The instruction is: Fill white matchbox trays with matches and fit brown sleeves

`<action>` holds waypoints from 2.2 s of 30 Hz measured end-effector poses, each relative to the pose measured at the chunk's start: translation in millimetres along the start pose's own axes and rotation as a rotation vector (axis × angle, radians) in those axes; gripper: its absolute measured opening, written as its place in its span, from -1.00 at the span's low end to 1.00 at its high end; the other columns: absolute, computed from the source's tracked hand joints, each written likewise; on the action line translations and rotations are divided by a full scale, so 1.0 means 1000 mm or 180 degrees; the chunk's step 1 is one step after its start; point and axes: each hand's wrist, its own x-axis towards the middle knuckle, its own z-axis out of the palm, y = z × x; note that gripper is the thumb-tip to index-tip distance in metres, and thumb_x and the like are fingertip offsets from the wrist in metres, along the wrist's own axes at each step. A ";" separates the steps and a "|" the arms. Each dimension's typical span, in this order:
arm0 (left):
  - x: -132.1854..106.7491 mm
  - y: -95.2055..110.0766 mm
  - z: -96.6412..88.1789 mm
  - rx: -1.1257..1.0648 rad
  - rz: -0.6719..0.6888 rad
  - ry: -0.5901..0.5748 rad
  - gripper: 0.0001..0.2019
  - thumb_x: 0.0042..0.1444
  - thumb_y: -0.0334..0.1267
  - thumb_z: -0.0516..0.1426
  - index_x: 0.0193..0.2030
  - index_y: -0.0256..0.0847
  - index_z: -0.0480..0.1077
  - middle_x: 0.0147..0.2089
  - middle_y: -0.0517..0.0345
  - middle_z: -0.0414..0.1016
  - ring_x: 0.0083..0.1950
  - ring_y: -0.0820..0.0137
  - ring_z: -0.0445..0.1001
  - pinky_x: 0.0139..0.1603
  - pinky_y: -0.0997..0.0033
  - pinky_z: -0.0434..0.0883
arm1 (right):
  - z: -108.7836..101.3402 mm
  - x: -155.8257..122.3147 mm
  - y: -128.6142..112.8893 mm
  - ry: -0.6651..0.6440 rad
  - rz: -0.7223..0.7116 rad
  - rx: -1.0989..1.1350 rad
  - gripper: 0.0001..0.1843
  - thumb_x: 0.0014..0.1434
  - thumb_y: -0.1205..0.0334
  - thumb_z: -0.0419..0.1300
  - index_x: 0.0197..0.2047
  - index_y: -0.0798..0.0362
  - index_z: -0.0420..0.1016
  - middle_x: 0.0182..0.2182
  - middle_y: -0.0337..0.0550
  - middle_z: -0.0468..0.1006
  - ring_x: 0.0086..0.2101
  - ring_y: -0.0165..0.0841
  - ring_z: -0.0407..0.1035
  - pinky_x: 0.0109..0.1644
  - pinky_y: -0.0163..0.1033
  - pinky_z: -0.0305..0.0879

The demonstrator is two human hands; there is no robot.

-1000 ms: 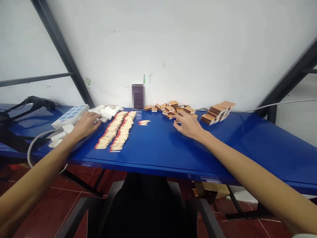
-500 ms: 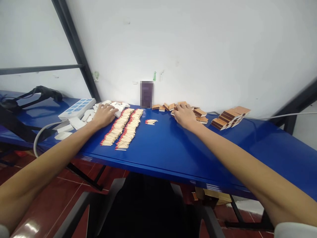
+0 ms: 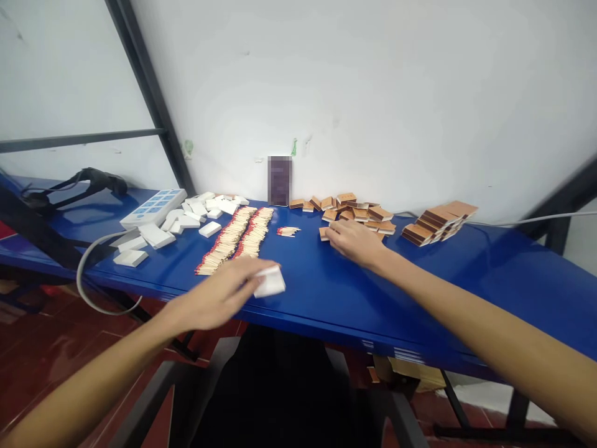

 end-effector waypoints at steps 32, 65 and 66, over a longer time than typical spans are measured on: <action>-0.015 0.011 0.087 0.1247 0.0213 0.1093 -0.69 0.27 -0.24 0.05 0.09 -0.31 0.35 0.12 -0.18 0.43 0.14 0.07 0.39 0.12 0.07 0.42 | -0.005 0.050 -0.085 0.0169 0.0868 0.2215 -0.63 0.31 0.26 0.03 0.12 0.09 0.47 0.05 0.07 0.55 0.05 -0.12 0.43 0.15 0.01 0.34; -0.020 0.011 0.085 0.1196 0.0040 0.0896 -0.68 0.29 -0.21 0.03 0.13 -0.26 0.29 0.22 -0.27 0.37 0.18 0.04 0.45 0.11 0.06 0.51 | -0.004 0.051 -0.078 0.0331 0.0844 0.2198 -0.77 0.28 0.15 0.12 -0.23 -0.02 0.62 -0.21 -0.04 0.50 -0.15 -0.16 0.30 -0.04 -0.03 0.24; -0.020 0.010 0.085 0.1210 0.0047 0.0876 -0.67 0.29 -0.21 0.03 0.13 -0.28 0.30 0.23 -0.28 0.38 0.17 0.04 0.46 0.11 0.06 0.51 | -0.004 0.051 -0.077 0.0317 0.0846 0.2205 -0.77 0.28 0.16 0.13 -0.24 -0.01 0.61 -0.21 -0.04 0.50 -0.15 -0.16 0.31 -0.04 -0.03 0.24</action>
